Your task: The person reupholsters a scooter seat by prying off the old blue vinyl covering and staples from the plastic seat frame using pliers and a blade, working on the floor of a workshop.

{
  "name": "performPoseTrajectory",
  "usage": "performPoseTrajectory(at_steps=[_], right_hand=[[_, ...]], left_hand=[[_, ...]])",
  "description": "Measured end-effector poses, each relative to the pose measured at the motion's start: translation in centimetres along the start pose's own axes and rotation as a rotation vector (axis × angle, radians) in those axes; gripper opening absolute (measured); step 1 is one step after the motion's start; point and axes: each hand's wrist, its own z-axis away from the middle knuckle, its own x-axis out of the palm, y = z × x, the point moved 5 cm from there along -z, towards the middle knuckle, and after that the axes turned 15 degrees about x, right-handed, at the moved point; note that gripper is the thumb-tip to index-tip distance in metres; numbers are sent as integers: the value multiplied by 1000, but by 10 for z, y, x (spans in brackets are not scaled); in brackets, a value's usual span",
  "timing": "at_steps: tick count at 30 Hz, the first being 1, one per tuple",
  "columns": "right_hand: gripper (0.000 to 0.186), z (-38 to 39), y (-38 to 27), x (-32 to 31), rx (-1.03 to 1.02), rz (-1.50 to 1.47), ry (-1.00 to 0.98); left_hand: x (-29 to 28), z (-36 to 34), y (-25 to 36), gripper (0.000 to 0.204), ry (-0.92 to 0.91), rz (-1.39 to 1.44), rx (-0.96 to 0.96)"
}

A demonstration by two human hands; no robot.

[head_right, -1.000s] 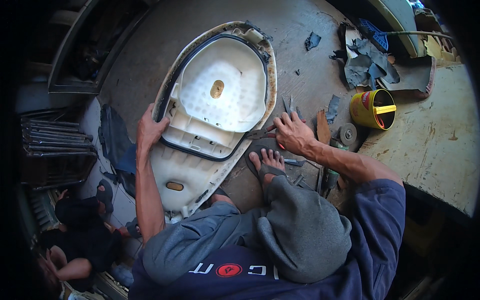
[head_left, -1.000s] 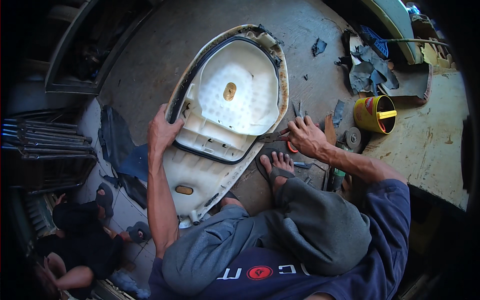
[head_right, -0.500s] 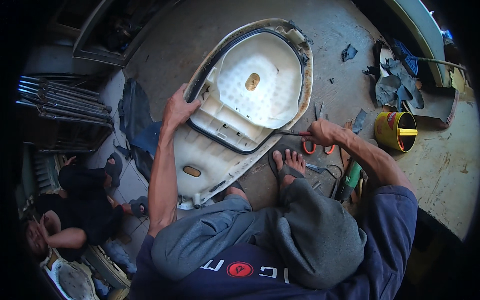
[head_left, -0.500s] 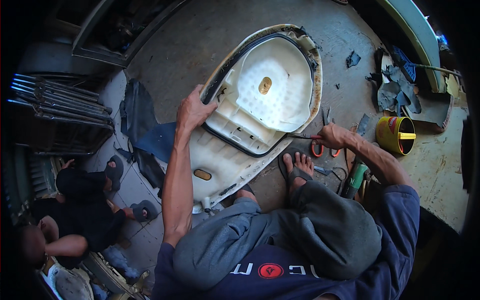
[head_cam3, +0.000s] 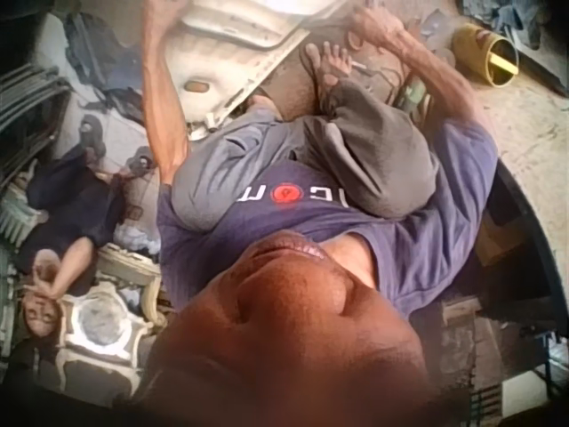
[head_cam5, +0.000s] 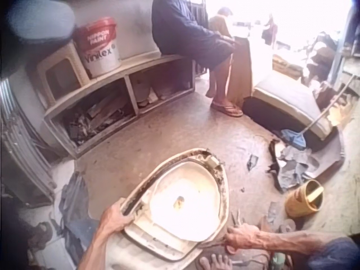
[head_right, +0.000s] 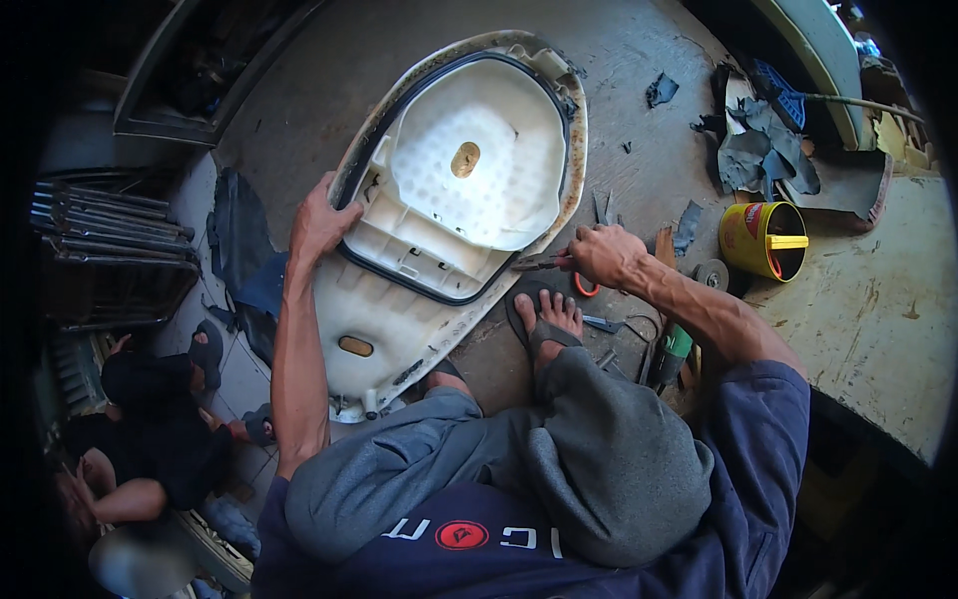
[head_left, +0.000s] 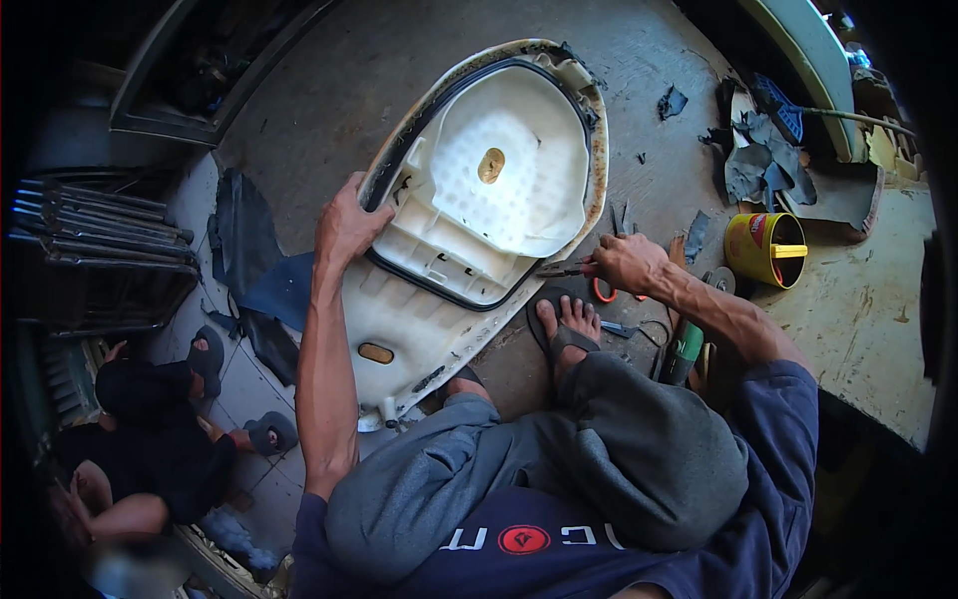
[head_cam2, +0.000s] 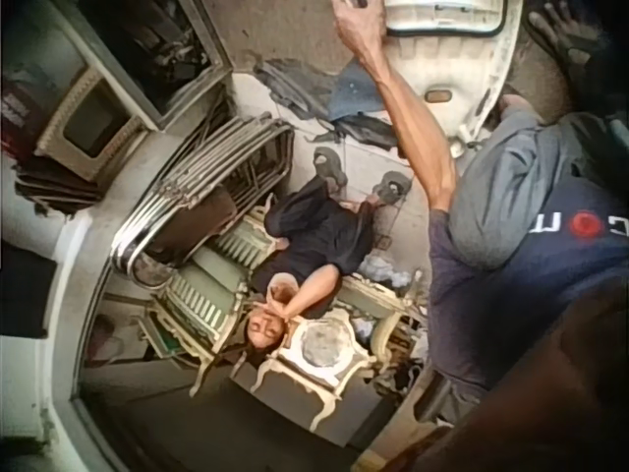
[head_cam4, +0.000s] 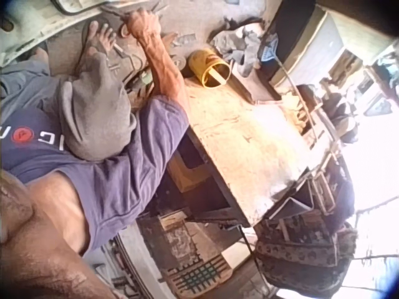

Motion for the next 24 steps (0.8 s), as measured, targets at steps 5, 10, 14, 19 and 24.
performPoseTrajectory(at_steps=[5,10,14,19,24], right_hand=[[49,-3,3,26,113,-275,-370],[43,44,-21,91,60,-164,-75],[39,62,-65,39,65,161,88],[52,47,-39,51,194,-420,-367],[50,53,-40,43,246,-368,-233]], left_hand=[[-5,11,1,54,21,9,6],[20,18,-22,61,-21,50,-46],[9,17,-15,60,3,16,-37],[0,12,-6,60,17,7,-88],[2,9,-20,59,63,57,-44]])
